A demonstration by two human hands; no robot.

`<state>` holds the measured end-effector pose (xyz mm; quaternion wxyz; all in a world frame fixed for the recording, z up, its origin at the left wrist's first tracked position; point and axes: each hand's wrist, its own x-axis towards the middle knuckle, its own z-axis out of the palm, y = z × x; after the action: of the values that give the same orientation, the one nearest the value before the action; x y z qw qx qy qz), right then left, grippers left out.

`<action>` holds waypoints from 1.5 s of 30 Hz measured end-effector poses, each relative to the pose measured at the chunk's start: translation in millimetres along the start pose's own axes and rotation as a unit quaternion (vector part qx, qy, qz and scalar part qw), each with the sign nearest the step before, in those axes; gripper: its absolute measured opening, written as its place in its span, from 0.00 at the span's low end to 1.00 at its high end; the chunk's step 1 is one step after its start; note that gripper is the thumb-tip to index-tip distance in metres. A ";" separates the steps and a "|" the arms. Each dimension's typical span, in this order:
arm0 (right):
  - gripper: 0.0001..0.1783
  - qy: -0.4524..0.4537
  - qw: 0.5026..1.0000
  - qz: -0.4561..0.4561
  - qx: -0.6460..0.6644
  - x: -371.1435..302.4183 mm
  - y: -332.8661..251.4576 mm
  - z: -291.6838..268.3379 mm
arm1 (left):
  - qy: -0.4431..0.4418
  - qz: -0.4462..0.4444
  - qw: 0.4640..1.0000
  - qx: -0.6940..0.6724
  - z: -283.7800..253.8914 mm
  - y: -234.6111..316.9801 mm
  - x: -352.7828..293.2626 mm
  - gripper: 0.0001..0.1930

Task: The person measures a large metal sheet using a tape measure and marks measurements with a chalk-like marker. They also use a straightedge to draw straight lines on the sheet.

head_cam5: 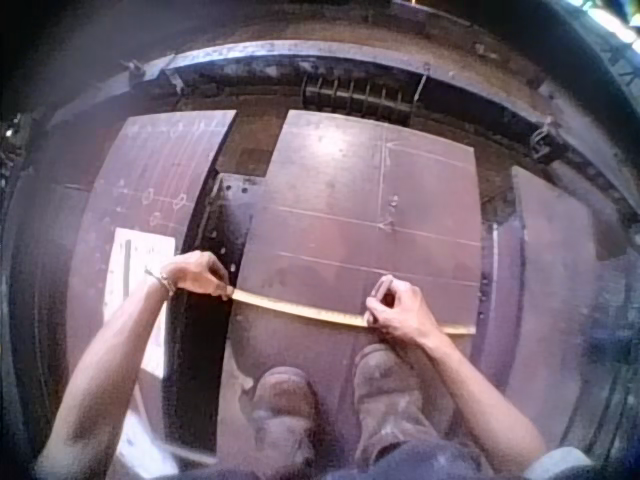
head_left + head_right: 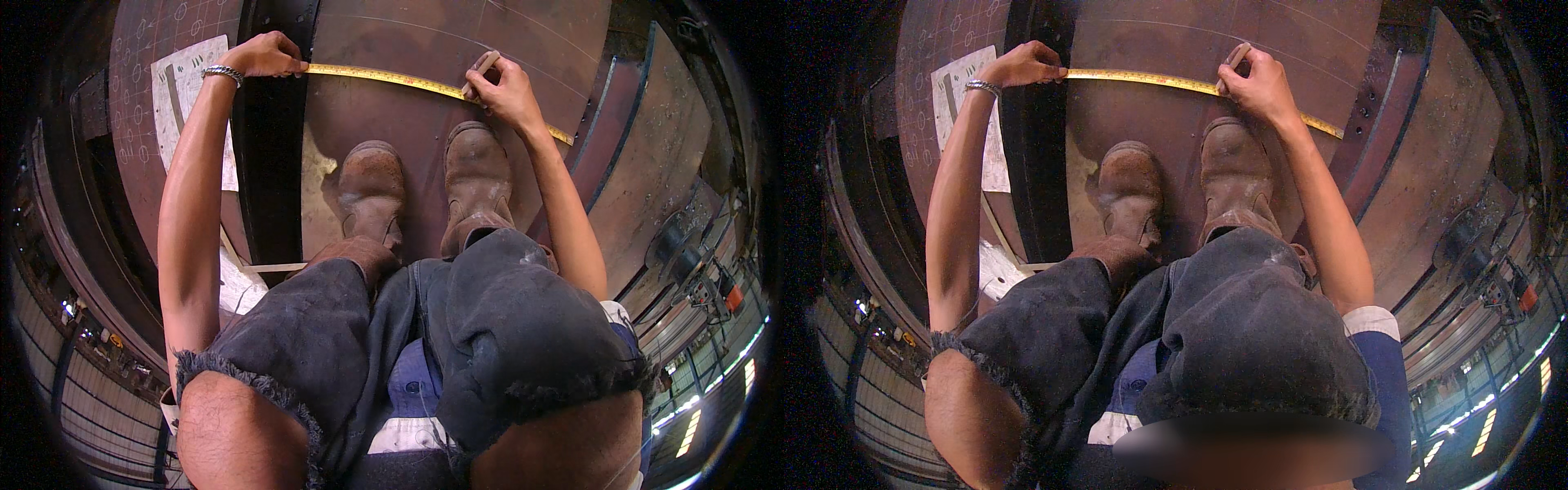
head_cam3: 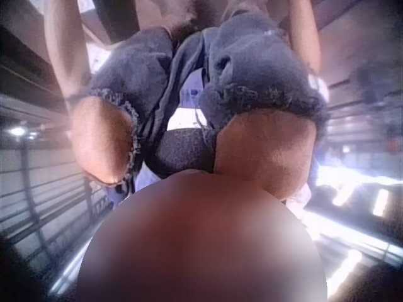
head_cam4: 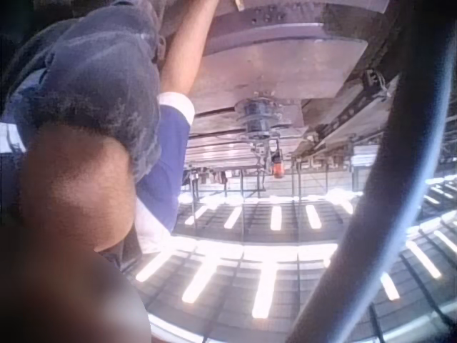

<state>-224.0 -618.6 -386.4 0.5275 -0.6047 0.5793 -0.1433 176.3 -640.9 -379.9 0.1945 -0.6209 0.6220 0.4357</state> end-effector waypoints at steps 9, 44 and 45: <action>0.11 0.011 1.000 -0.009 -0.021 -1.5 -1.0 0.4 | -0.013 -0.001 1.000 -0.001 -0.8 -1.9 3.4 0.20; 0.08 0.310 0.936 -0.162 -0.038 4.7 -29.8 0.7 | -0.011 0.000 1.000 0.000 -4.8 4.6 -1.3 0.21; 0.08 0.295 0.944 -0.148 -0.013 3.0 -28.1 2.6 | -0.041 0.022 0.998 -0.043 -7.9 -2.3 -2.4 0.22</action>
<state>-205.7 -626.4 -366.2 0.2983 -0.6210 0.6146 -0.3843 181.2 -645.3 -374.4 0.1828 -0.5964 0.6080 0.4912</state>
